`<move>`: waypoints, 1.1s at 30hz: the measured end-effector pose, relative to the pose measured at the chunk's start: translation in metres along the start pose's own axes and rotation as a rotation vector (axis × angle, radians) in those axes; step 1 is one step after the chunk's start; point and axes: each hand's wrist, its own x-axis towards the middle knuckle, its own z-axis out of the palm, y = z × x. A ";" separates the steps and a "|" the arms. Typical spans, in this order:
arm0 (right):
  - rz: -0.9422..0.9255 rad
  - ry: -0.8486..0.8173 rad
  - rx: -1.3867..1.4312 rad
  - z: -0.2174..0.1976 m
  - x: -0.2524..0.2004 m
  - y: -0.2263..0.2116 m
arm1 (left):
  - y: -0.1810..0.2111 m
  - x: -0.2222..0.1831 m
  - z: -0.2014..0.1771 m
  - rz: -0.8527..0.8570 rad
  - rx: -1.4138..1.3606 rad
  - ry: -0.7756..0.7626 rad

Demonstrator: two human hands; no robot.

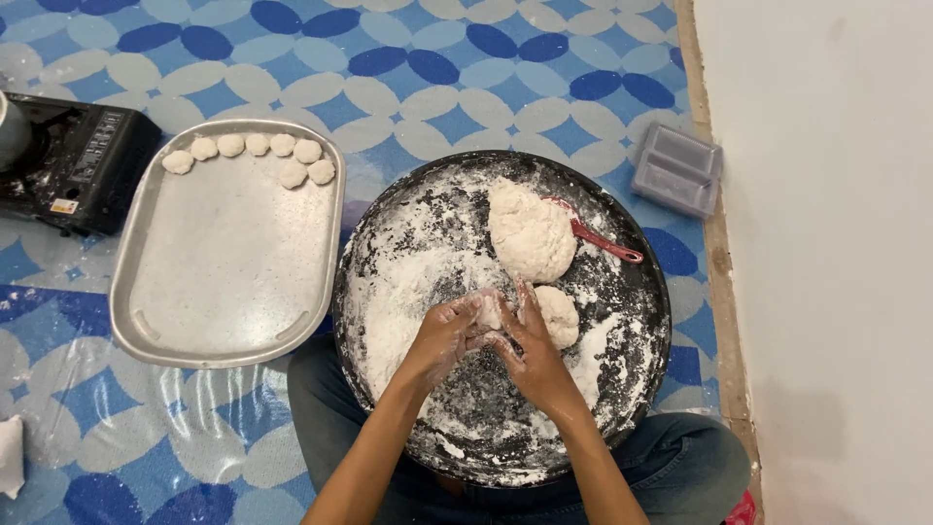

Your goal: A person sits on the floor and manually shapes small balls of dough from a larger mass, placing them onto a metal tray.

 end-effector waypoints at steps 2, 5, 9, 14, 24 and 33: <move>0.003 0.002 0.041 0.003 0.000 0.005 | -0.005 0.004 -0.003 0.015 -0.006 0.012; -0.043 0.060 0.149 0.004 0.004 0.012 | 0.011 -0.008 0.016 0.038 -0.020 0.013; -0.082 0.142 0.329 0.007 0.015 0.033 | 0.009 -0.014 0.028 0.037 -0.061 -0.001; -0.104 0.135 0.338 0.001 0.020 0.039 | 0.013 -0.021 0.038 0.002 -0.070 -0.026; -0.053 0.090 0.234 -0.004 0.021 0.037 | 0.032 -0.032 0.044 -0.039 0.134 -0.104; -0.102 0.063 0.351 0.000 0.027 0.058 | -0.010 0.002 0.005 -0.147 -0.047 -0.109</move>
